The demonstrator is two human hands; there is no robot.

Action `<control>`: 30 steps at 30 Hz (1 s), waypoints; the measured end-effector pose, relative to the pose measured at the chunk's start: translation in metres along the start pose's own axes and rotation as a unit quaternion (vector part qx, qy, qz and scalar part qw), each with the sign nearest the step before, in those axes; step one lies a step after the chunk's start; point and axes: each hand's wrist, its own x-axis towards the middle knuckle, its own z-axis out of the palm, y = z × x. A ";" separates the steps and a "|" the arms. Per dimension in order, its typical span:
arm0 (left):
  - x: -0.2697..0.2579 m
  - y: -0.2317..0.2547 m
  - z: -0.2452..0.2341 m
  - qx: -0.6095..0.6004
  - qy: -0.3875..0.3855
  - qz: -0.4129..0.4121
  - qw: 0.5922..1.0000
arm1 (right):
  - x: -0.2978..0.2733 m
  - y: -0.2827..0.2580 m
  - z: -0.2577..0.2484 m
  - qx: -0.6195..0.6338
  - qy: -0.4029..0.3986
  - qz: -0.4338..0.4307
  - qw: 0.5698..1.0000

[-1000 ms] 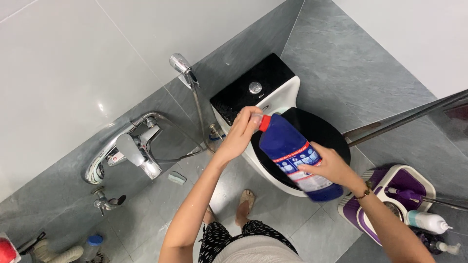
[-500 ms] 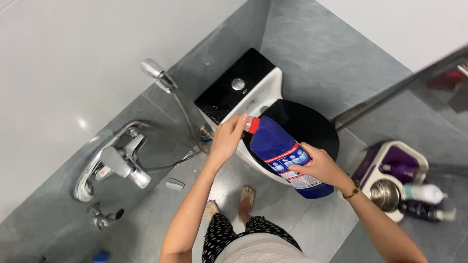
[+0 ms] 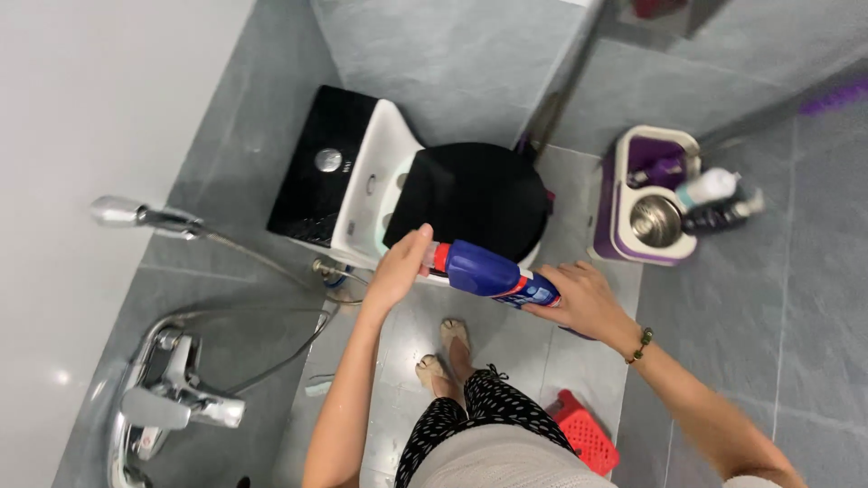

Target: Cleaning a toilet bowl by applying liquid cleaner and scrubbing with a brush

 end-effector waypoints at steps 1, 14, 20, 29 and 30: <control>-0.001 0.000 0.005 0.007 -0.012 0.005 1.000 | -0.011 0.000 0.002 -0.003 0.004 0.014 1.000; 0.043 0.031 0.106 0.080 -0.151 0.089 0.981 | -0.127 0.020 -0.020 0.061 0.011 0.209 0.976; 0.084 0.063 0.181 0.004 -0.161 0.161 0.974 | -0.165 0.081 -0.029 0.056 0.057 0.234 0.969; 0.141 0.147 0.279 0.036 -0.101 0.092 0.990 | -0.182 0.215 -0.075 0.048 0.057 0.209 0.975; 0.138 0.163 0.279 0.103 -0.075 0.047 0.991 | -0.178 0.227 -0.079 0.017 0.051 0.194 0.979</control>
